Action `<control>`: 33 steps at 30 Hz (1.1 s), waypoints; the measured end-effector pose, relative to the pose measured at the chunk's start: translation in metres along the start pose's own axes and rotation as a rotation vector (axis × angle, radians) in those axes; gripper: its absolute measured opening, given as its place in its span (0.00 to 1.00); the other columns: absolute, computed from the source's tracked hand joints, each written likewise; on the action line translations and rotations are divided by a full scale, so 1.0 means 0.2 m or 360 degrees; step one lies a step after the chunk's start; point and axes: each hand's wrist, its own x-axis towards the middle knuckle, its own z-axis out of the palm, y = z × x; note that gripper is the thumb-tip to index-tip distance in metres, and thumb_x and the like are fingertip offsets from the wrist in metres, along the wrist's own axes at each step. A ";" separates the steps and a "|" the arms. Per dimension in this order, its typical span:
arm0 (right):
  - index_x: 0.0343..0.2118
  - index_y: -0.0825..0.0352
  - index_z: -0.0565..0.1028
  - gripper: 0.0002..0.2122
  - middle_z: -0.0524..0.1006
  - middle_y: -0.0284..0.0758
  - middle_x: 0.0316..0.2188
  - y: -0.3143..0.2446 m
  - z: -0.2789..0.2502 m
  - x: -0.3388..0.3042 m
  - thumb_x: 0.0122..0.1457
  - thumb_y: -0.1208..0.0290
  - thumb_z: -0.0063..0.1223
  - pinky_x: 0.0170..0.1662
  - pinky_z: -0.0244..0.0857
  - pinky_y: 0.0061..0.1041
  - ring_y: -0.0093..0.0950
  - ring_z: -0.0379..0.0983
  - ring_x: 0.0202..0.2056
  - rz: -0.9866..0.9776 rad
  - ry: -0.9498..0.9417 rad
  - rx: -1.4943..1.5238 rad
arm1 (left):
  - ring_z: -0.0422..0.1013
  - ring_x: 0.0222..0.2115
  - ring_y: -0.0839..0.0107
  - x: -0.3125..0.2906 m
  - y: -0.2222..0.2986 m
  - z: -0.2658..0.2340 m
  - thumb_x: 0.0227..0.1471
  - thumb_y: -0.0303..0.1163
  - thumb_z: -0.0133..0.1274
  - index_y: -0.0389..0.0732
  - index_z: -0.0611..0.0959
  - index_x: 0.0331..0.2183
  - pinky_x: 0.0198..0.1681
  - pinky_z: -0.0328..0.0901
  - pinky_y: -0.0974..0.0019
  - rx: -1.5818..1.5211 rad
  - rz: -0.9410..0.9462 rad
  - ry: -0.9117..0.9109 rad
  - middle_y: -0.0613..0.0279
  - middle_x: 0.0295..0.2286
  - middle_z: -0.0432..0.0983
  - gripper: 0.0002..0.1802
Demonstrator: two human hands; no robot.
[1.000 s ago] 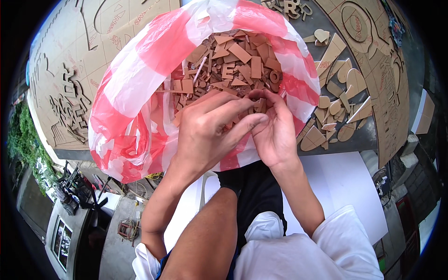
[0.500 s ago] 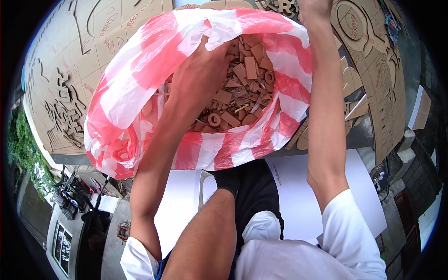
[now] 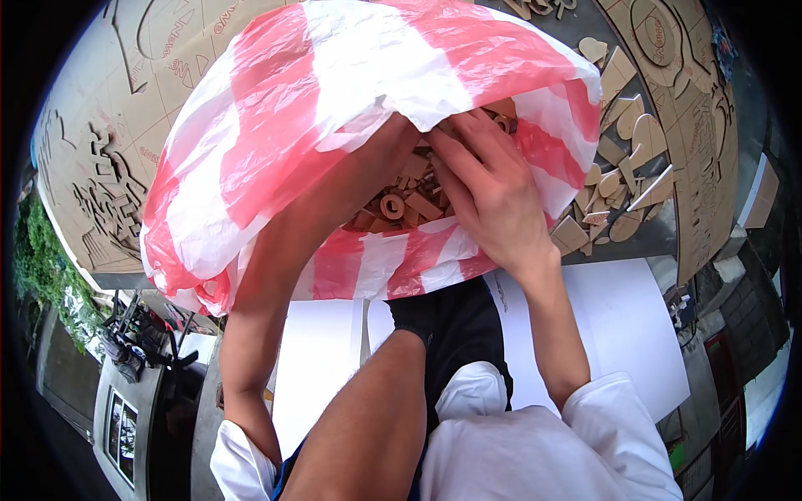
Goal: Sorting and matching laser-cut wooden letters for a sign.
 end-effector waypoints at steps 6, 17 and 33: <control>0.41 0.58 0.79 0.13 0.76 0.30 0.42 0.11 -0.09 -0.10 0.52 0.72 0.57 0.51 0.62 0.36 0.33 0.70 0.47 0.0109 -0.0193 -0.0490 | 0.75 0.35 0.55 -0.16 0.02 -0.13 0.60 0.39 0.46 0.47 0.76 0.49 0.36 0.68 0.57 0.0603 -0.0125 -0.0085 0.56 0.37 0.78 0.17; 0.42 0.66 0.77 0.13 0.75 0.35 0.45 0.05 -0.02 -0.04 0.52 0.75 0.57 0.53 0.63 0.33 0.38 0.67 0.51 -0.0037 -0.0223 -0.0320 | 0.72 0.44 0.62 -0.16 0.09 -0.12 0.55 0.35 0.52 0.45 0.76 0.51 0.46 0.65 0.58 0.0515 -0.0227 -0.0044 0.58 0.43 0.76 0.21; 0.29 0.72 0.76 0.07 0.76 0.39 0.30 -0.07 0.00 -0.16 0.53 0.73 0.54 0.43 0.69 0.34 0.36 0.70 0.38 0.0120 -0.0604 -0.0283 | 0.70 0.43 0.59 -0.25 0.18 -0.15 0.50 0.29 0.54 0.37 0.80 0.38 0.45 0.65 0.59 0.0763 -0.0024 -0.0467 0.59 0.35 0.76 0.12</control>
